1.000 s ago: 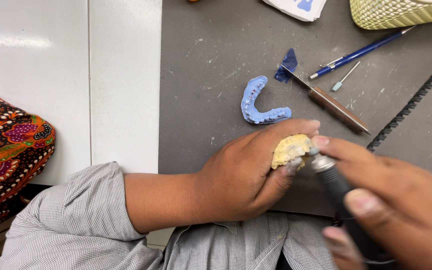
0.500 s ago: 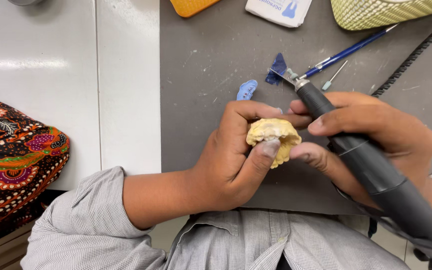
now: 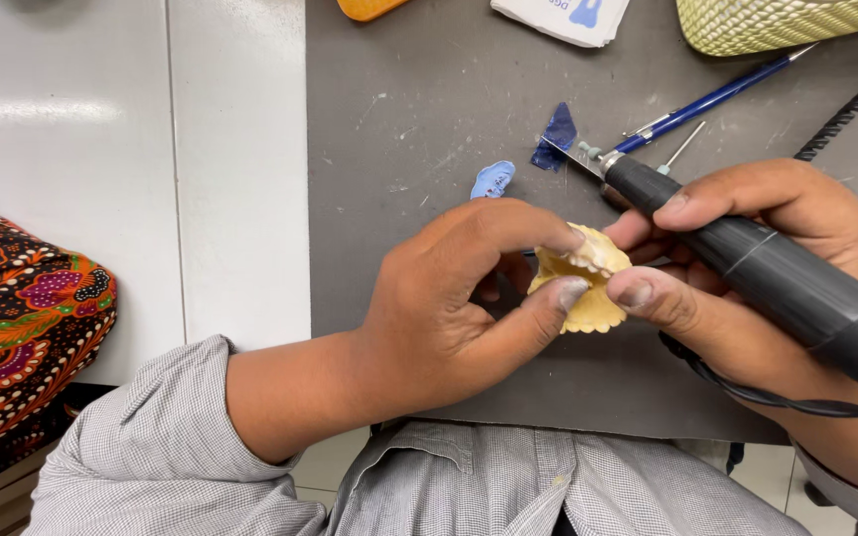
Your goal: The person uses a rotary tool to grind and shape a yellow dental cast and a single artificial tooth. They then fit the tooth into the cast and inspect the alignment.
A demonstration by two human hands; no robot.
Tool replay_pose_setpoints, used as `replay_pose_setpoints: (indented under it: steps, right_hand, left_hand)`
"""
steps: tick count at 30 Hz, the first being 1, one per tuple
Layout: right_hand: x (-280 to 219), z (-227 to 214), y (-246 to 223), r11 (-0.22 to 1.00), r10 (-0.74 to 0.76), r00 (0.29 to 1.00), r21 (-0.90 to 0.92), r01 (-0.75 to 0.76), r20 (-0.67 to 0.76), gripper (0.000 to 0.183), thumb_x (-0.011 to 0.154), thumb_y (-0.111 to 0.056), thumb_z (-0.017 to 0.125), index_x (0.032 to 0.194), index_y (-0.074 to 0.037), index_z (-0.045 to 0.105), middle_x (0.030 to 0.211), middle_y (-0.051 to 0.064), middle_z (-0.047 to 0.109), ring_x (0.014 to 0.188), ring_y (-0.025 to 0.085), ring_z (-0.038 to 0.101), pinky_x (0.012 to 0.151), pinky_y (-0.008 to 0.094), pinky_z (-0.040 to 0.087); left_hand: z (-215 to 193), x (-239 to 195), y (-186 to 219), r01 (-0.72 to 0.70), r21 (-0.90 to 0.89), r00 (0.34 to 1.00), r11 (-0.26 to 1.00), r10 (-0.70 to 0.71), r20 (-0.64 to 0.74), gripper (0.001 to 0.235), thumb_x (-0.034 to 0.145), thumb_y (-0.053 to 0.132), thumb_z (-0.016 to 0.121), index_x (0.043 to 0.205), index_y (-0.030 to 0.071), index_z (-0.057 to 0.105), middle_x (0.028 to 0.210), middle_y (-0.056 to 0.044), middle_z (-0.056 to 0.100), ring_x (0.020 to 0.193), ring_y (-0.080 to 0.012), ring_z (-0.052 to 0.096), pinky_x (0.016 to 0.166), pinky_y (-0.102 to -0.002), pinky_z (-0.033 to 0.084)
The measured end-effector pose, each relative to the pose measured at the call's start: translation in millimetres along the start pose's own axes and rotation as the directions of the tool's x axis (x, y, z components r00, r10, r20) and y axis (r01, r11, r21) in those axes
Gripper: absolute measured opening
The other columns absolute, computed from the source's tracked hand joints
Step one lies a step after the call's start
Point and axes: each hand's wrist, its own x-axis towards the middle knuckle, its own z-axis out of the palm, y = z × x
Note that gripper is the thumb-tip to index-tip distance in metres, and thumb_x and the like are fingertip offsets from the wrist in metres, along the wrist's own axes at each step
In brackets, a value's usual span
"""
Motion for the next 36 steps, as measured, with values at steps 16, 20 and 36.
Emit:
replay_pose_setpoints:
  steps: [16, 20, 36]
  right_hand:
    - [4.5, -4.7, -0.3, 1.000, -0.026, 0.990, -0.009, 0.028, 0.140, 0.031, 0.089, -0.006, 0.072, 0.113, -0.005, 0.052, 0.106, 0.019, 0.073, 0.099, 0.020, 0.078, 0.082, 0.030, 0.070]
    - [7.3, -4.0, -3.8, 0.995, -0.083, 0.981, -0.048, 0.092, 0.178, 0.028, 0.092, -0.005, 0.071, 0.113, -0.004, 0.053, 0.108, 0.019, 0.072, 0.101, 0.020, 0.077, 0.084, 0.031, 0.064]
    - [9.1, 11.7, -16.5, 0.976, -0.049, 0.999, -0.210, 0.052, 0.020, 0.023, 0.089, 0.000, 0.075, 0.107, 0.000, 0.061, 0.105, 0.016, 0.073, 0.098, 0.017, 0.076, 0.087, 0.027, 0.065]
  left_hand:
    - [-4.1, 7.7, 1.3, -0.120, 0.105, 0.993, 0.987, 0.120, 0.008, 0.025, 0.095, 0.007, 0.080, 0.114, 0.005, 0.063, 0.104, -0.007, 0.069, 0.084, -0.0109, 0.070, 0.066, -0.022, 0.059]
    - [-6.7, 8.0, 2.1, -0.166, 0.171, 0.986, 0.971, 0.161, 0.040, 0.022, 0.096, 0.005, 0.078, 0.114, 0.006, 0.065, 0.106, -0.007, 0.068, 0.085, -0.0126, 0.071, 0.070, -0.024, 0.059]
    - [-6.3, 12.2, -8.5, -0.286, 0.504, 0.955, 0.815, 0.288, 0.077, 0.024, 0.098, 0.010, 0.079, 0.116, 0.012, 0.063, 0.119, -0.001, 0.064, 0.102, -0.0178, 0.065, 0.083, -0.033, 0.049]
